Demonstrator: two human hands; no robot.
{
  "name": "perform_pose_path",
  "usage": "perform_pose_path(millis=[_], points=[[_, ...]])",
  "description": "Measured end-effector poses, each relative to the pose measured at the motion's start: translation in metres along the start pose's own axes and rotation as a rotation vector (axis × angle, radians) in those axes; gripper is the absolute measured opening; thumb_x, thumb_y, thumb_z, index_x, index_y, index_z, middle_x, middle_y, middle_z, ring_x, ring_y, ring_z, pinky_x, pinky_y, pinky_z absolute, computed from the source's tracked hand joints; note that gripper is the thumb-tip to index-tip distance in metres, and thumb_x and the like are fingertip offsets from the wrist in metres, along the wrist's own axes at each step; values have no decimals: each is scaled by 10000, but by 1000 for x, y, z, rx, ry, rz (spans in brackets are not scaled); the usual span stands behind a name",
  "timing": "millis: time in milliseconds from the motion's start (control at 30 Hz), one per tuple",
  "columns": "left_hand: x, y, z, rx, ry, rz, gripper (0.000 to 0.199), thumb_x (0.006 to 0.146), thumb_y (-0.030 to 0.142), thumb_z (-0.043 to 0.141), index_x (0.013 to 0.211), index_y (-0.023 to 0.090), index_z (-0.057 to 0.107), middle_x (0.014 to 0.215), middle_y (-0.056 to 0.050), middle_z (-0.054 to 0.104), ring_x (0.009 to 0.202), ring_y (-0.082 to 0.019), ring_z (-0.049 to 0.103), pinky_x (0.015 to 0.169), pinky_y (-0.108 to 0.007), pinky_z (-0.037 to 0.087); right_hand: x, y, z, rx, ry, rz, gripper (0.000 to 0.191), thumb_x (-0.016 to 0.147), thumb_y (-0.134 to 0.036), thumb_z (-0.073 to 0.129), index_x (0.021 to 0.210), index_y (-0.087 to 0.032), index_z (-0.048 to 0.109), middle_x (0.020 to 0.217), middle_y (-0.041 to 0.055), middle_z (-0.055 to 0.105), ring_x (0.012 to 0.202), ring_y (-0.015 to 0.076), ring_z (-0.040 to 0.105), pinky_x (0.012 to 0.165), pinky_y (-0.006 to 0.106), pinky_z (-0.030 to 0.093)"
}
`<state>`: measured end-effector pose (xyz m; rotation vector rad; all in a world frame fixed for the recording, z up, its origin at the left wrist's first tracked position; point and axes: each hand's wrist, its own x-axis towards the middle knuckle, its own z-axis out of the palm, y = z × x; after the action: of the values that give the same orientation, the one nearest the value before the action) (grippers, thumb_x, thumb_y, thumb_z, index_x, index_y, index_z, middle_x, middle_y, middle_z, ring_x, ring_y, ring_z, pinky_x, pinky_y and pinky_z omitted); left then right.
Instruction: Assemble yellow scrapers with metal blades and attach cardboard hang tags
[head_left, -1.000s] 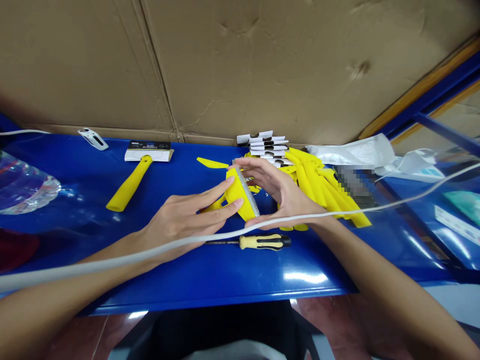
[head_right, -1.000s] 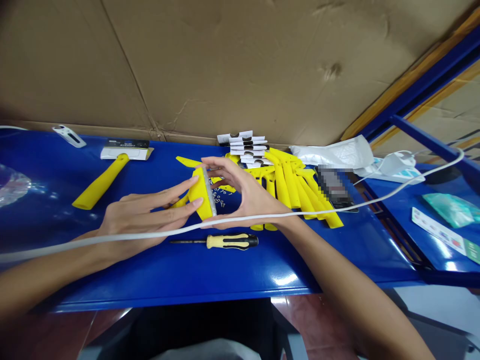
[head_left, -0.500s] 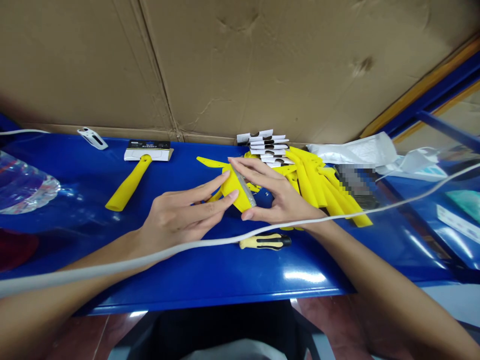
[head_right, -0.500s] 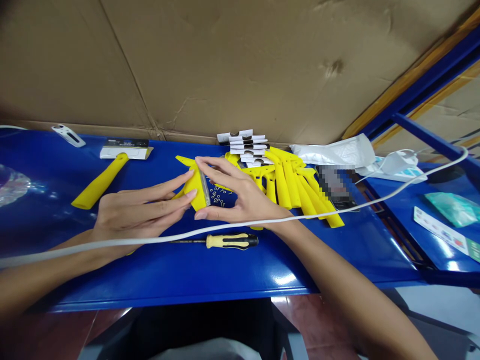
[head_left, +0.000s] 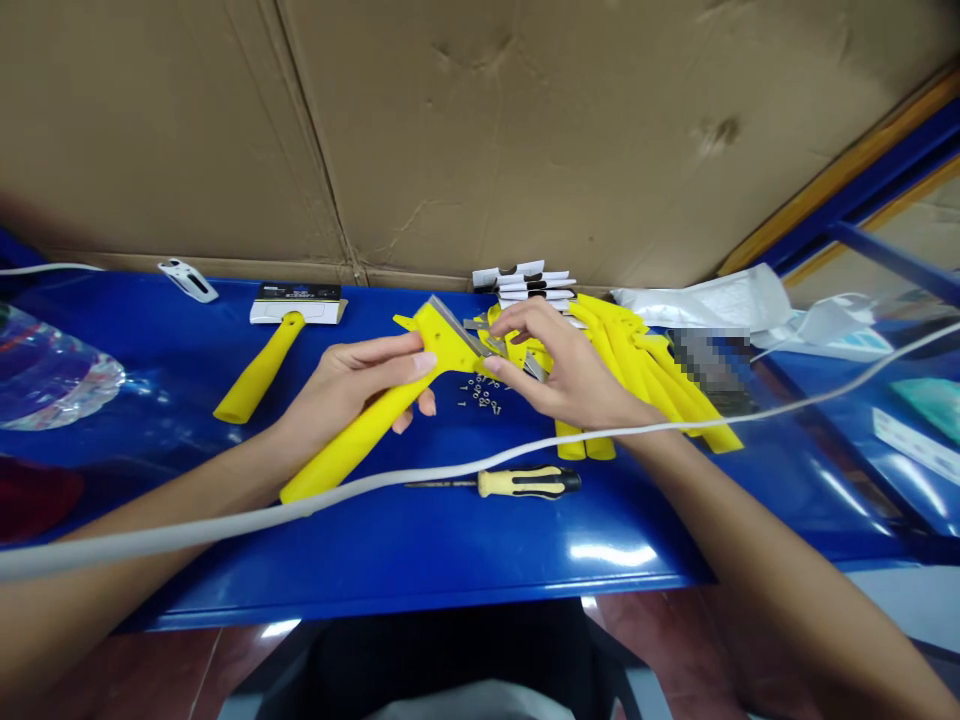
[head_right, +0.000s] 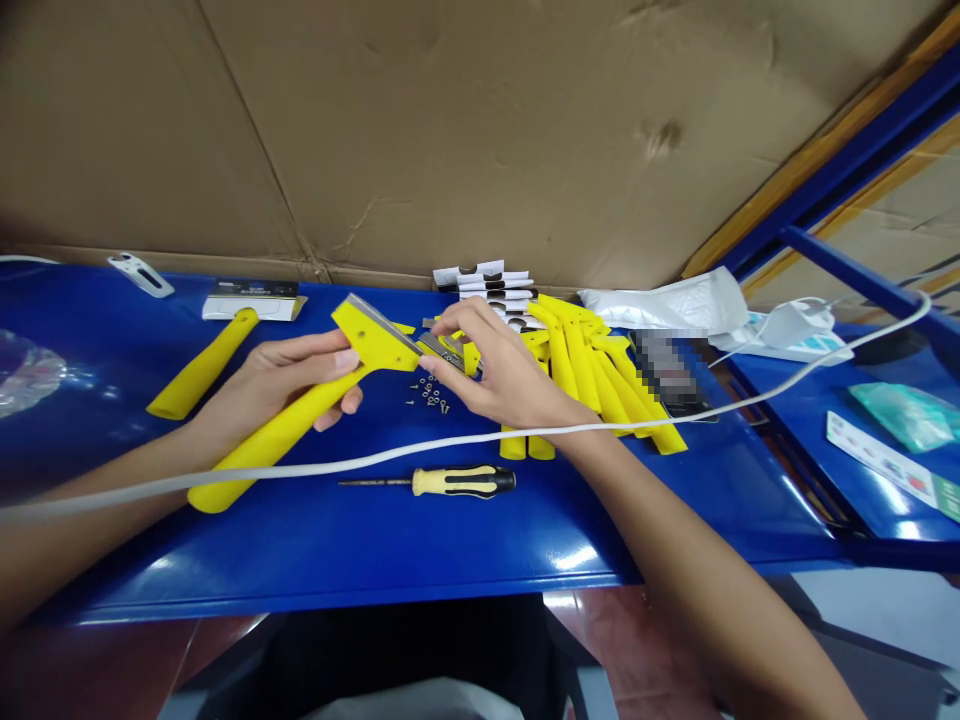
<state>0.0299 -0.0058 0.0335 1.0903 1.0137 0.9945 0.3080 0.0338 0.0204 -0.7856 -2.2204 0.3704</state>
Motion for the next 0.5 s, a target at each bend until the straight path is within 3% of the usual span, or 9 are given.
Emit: perform_pose_path(millis=[100, 233, 333, 500], points=[[12, -2, -6, -252, -11, -88, 287, 881, 188, 912, 1134, 134, 788, 810, -42, 742, 524, -114, 656, 388, -160, 483, 0, 2, -5, -44, -183, 22, 127, 1020, -324, 800, 1030, -221, 726, 1235, 117, 658, 1241, 290, 667, 1142, 507, 546], [17, -6, -7, -411, -46, -96, 310, 873, 110, 880, 1145, 131, 733, 934, -32, 708, 527, -72, 624, 359, -129, 448, -5, 1, -2, -39, -383, 66, 131, 987, -308, 853, 1037, -214, 776, 1364, 139, 606, 1409, 323, 605, 1227, 533, 496], [14, -5, -6, -442, -92, -104, 322, 901, 116, 856, 1195, 135, 725, 1038, -54, 735, 519, -51, 610, 367, -122, 466, -7, 1, 4, -53, -416, 66, 127, 1005, -299, 841, 1079, -208, 793, 1369, 146, 608, 1421, 328, 596, 1236, 549, 493], [10, -6, -6, -448, -155, -100, 243, 929, 119, 826, 1152, 136, 733, 901, -14, 696, 532, -74, 638, 379, -123, 489, -7, 1, 10, -73, -395, 46, 102, 1060, -270, 767, 1104, -183, 793, 1309, 157, 640, 1336, 320, 633, 1188, 549, 530]])
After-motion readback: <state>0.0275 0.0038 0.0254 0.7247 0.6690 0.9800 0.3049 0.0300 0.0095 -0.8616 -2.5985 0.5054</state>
